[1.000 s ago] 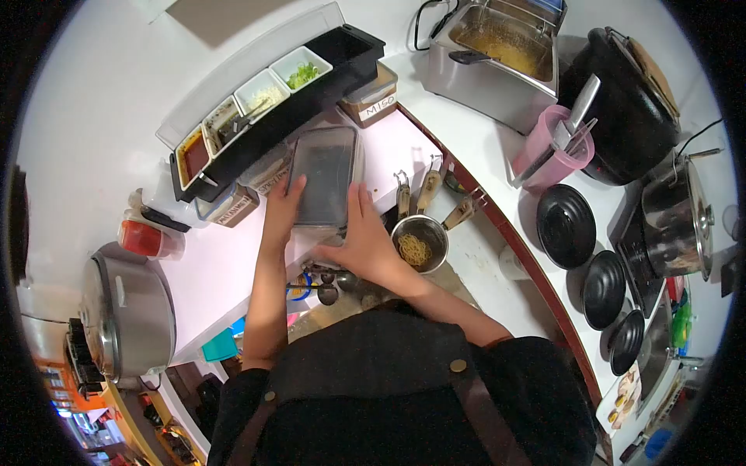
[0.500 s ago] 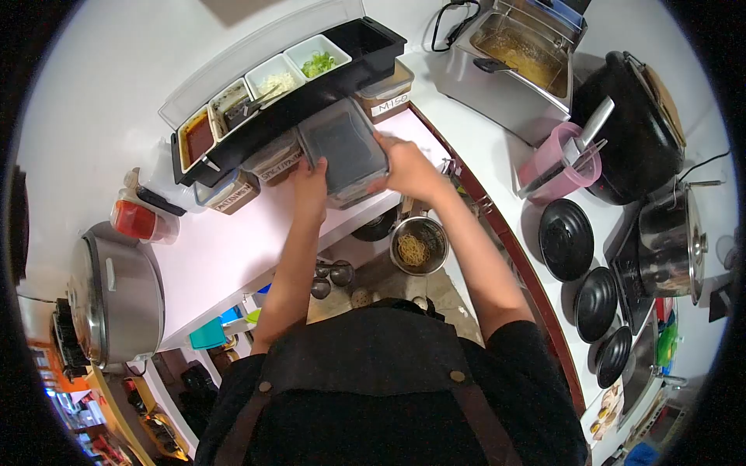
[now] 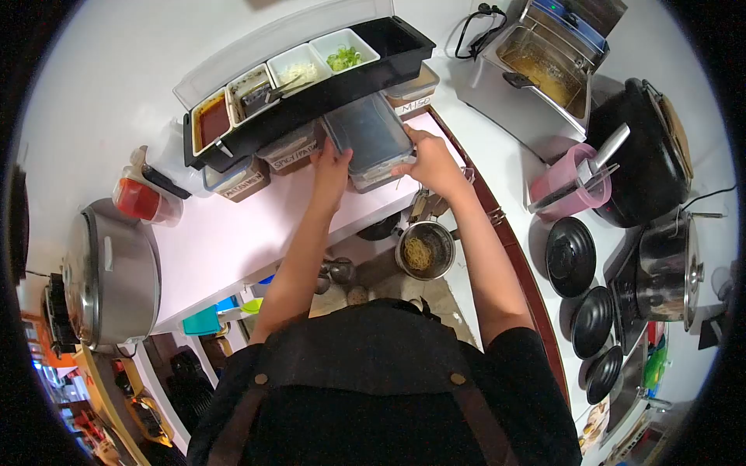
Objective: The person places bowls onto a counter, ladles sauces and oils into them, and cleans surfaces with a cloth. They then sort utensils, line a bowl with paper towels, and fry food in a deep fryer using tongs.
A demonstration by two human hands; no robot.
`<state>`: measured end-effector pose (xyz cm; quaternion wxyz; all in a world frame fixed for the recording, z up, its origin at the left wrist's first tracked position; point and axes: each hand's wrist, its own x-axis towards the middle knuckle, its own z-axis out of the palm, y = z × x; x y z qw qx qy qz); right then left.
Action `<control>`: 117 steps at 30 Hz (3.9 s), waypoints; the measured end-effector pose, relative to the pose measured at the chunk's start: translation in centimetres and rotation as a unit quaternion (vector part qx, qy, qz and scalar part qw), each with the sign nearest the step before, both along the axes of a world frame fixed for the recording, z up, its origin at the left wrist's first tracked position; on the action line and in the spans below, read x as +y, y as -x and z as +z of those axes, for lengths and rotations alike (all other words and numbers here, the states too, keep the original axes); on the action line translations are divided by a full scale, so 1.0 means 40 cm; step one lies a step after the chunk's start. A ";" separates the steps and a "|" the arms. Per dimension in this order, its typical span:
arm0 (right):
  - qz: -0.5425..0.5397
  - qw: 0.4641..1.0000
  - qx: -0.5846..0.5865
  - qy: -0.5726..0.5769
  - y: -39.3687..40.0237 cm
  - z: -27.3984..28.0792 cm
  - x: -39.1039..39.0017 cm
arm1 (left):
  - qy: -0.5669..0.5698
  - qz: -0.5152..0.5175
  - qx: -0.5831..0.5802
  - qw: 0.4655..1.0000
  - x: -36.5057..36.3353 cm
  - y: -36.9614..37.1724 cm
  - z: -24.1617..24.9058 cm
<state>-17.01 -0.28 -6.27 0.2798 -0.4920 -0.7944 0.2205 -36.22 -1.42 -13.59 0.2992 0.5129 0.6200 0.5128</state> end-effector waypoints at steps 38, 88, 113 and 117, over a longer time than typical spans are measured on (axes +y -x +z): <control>-0.238 0.925 0.093 -0.280 0.352 -0.101 -0.006 | -0.234 0.240 -0.005 0.942 -0.102 0.378 0.176; 0.007 0.845 0.331 0.421 0.246 -0.129 -0.006 | 0.105 -0.042 -0.491 0.864 -0.318 0.252 -0.031; -0.181 0.951 0.252 0.007 0.244 -0.092 -0.139 | 0.173 -0.071 -0.417 0.889 -0.116 0.443 0.056; -0.063 0.972 0.225 -0.022 0.225 0.024 -0.240 | 0.043 -0.007 -0.408 0.912 -0.217 0.478 0.039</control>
